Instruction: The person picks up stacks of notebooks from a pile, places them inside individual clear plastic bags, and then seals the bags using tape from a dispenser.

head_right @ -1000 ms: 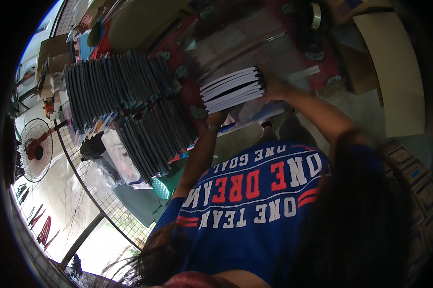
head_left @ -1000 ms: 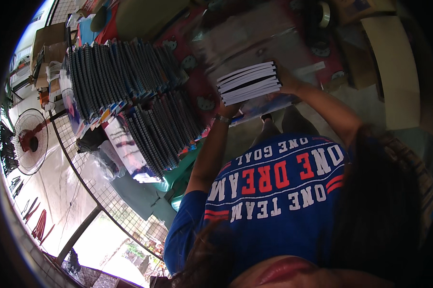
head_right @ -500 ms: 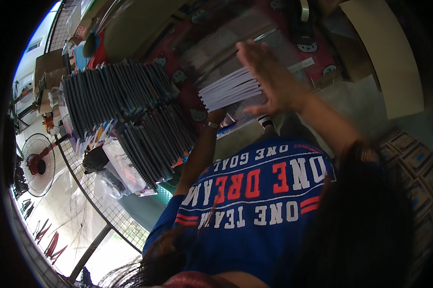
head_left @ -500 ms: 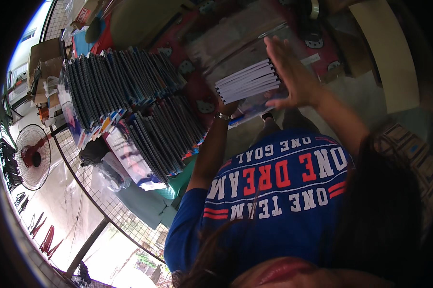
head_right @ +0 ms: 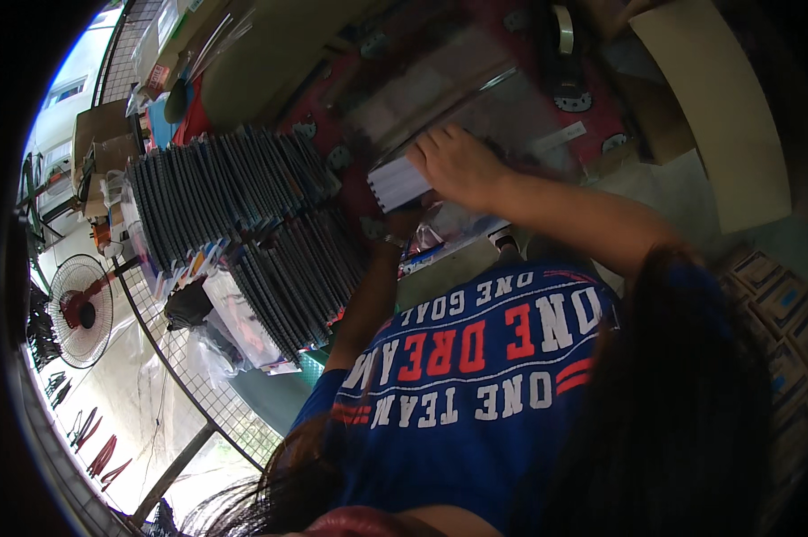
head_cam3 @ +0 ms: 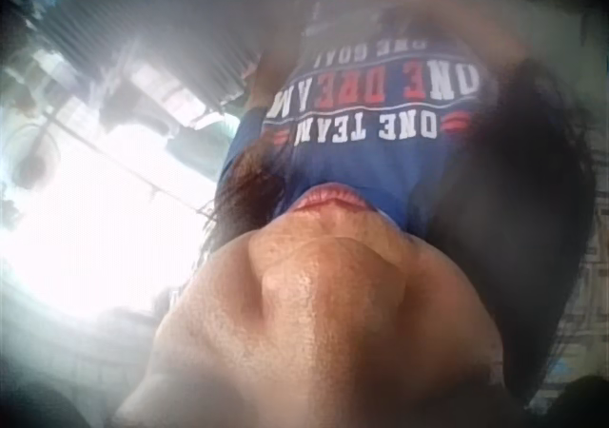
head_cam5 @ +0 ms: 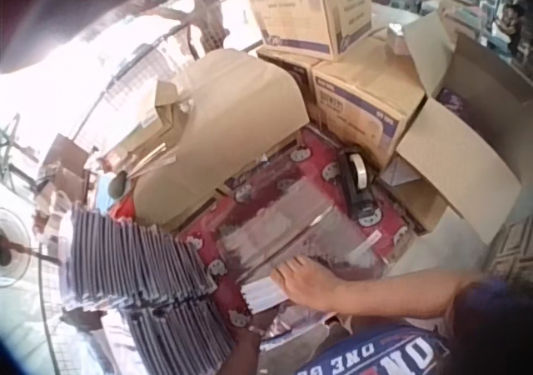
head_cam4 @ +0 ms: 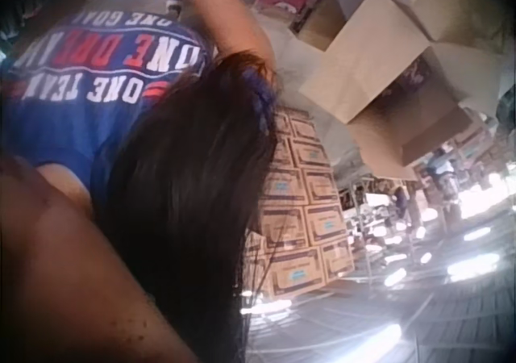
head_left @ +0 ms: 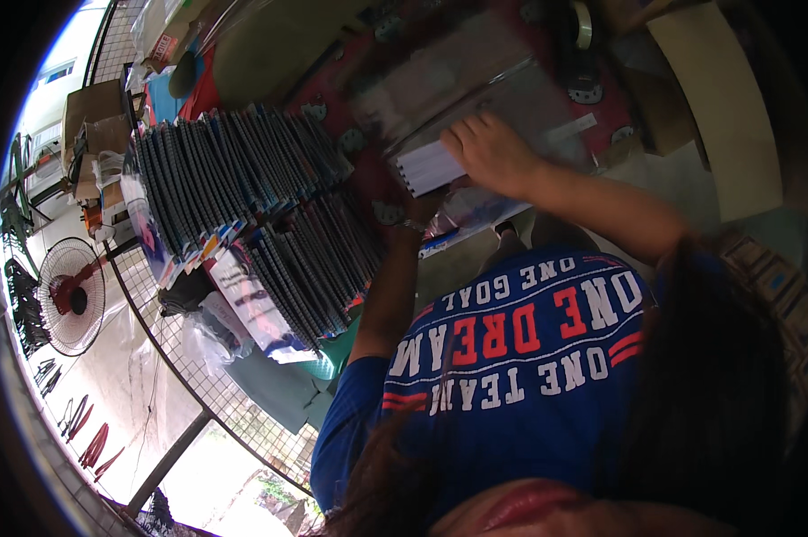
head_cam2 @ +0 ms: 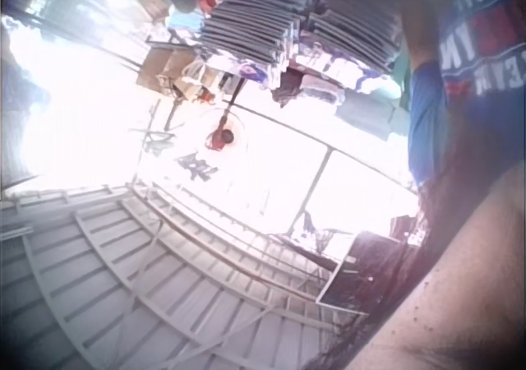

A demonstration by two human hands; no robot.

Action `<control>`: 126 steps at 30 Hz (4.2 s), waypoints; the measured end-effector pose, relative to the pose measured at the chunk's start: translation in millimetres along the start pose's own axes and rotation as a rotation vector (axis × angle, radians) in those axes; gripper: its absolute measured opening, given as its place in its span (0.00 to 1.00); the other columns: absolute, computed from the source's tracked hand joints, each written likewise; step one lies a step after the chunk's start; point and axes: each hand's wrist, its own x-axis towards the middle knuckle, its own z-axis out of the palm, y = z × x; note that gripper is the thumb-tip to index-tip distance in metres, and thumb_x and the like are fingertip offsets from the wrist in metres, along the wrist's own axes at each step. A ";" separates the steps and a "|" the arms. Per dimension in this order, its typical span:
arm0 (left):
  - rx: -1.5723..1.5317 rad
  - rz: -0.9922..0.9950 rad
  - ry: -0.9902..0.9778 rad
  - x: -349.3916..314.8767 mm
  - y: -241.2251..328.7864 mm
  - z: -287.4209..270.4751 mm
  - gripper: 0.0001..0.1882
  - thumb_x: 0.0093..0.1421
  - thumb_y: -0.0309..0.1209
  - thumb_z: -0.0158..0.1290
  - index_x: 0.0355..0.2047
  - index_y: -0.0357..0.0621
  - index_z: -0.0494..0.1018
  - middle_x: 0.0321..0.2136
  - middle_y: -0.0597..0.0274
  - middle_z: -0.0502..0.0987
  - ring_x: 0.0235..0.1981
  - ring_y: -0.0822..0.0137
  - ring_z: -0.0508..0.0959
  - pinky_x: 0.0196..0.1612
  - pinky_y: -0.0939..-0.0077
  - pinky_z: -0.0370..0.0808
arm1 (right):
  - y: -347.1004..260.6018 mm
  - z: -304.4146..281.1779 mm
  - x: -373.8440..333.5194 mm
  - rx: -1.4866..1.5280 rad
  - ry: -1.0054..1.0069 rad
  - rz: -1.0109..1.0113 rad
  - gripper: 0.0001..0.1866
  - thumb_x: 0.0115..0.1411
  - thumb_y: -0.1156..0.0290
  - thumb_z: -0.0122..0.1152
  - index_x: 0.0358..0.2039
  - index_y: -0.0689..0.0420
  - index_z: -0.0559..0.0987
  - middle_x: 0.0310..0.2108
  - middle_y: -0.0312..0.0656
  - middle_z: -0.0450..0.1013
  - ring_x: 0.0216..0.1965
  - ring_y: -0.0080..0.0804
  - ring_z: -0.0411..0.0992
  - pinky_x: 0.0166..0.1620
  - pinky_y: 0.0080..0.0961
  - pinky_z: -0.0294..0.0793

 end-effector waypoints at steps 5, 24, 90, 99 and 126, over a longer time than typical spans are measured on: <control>-0.637 -0.187 -0.189 64.7 72.3 -97.0 0.31 0.50 0.29 0.62 0.55 0.42 0.66 0.48 0.59 0.73 0.49 0.64 0.73 0.47 0.72 0.73 | 77.0 -0.9 23.3 0.521 -0.042 0.473 0.44 0.45 0.37 0.64 0.44 0.68 0.71 0.42 0.53 0.74 0.47 0.49 0.72 0.47 0.40 0.70; -0.817 -0.843 0.312 133.9 35.6 -54.3 0.22 0.53 0.32 0.53 0.48 0.36 0.71 0.43 0.55 0.75 0.43 0.60 0.75 0.43 0.64 0.73 | 130.9 106.0 59.3 0.914 -0.113 0.903 0.50 0.45 0.24 0.50 0.40 0.68 0.78 0.46 0.62 0.72 0.50 0.51 0.71 0.50 0.36 0.69; 0.774 -0.029 0.009 56.3 119.2 58.2 0.37 0.61 0.52 0.43 0.66 0.52 0.51 0.68 0.57 0.43 0.69 0.51 0.37 0.64 0.36 0.30 | 262.9 86.4 135.0 0.853 -0.263 0.202 0.16 0.58 0.60 0.59 0.42 0.57 0.78 0.39 0.40 0.75 0.39 0.33 0.72 0.46 0.31 0.70; 0.855 -0.053 0.008 50.3 114.5 55.9 0.39 0.61 0.54 0.41 0.68 0.51 0.45 0.69 0.60 0.37 0.70 0.52 0.34 0.64 0.36 0.29 | 217.5 80.2 150.5 0.873 -0.307 0.392 0.25 0.63 0.48 0.47 0.47 0.55 0.77 0.47 0.43 0.73 0.50 0.35 0.68 0.54 0.31 0.64; 0.784 0.023 0.495 132.6 105.5 -16.2 0.25 0.56 0.35 0.50 0.55 0.46 0.66 0.55 0.55 0.68 0.58 0.58 0.65 0.63 0.43 0.50 | 105.7 51.9 106.3 -0.100 0.236 -0.099 0.18 0.57 0.70 0.47 0.47 0.57 0.74 0.39 0.42 0.74 0.48 0.37 0.69 0.58 0.48 0.58</control>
